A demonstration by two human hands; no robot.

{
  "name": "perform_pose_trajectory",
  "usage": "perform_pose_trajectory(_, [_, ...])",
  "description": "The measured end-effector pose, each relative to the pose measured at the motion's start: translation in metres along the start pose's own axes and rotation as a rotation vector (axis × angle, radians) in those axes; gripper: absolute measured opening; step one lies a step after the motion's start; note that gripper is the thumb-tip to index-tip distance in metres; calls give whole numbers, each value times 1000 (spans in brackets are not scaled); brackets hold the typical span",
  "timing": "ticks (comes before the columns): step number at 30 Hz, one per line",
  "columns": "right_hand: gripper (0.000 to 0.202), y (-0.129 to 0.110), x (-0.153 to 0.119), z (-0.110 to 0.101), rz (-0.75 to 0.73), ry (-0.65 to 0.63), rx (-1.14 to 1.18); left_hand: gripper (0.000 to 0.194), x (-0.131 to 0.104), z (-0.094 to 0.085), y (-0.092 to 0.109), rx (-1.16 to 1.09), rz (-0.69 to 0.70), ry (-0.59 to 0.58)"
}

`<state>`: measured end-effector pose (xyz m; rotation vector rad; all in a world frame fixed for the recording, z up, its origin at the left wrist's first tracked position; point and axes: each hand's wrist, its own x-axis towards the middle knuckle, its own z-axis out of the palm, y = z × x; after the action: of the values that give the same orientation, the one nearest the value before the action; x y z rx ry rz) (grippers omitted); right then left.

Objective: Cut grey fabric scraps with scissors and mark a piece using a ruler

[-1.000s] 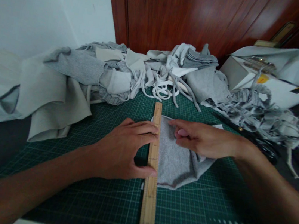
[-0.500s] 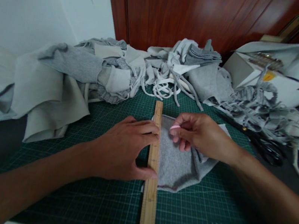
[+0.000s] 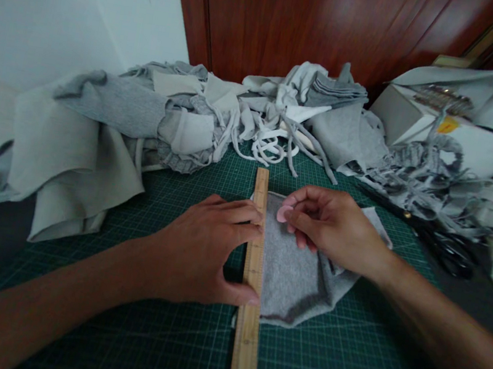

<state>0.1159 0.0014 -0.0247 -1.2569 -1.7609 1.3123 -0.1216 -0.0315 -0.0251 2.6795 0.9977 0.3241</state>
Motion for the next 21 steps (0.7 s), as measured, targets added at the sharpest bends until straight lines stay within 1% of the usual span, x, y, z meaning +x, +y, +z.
perform_pose_trajectory(2, [10, -3, 5, -2, 11, 46, -28, 58, -1, 0, 0, 2, 0, -8])
perform_pose_trajectory(4, [12, -6, 8, -3, 19, 54, -35, 58, -1, -1, 0, 4, 2, -12])
perform_pose_trajectory(7, [13, -7, 7, 0, 49, -17, -30, 60, 0, -1, 0, 4, -1, -10])
perform_pose_trajectory(10, [11, -7, -4, 9, 115, -131, -32, 59, 1, -1, 1, -3, -16, -23])
perform_pose_trajectory(13, [10, -8, -20, 18, 188, -197, 15, 54, 1, -1, 1, 1, -19, -36])
perform_pose_trajectory(17, [12, -10, -34, 29, 264, -222, 40, 52, 0, 0, 1, 14, -19, -38])
perform_pose_trajectory(21, [14, -16, -44, 39, 270, -218, -13, 46, 0, -1, 1, 1, -11, -46])
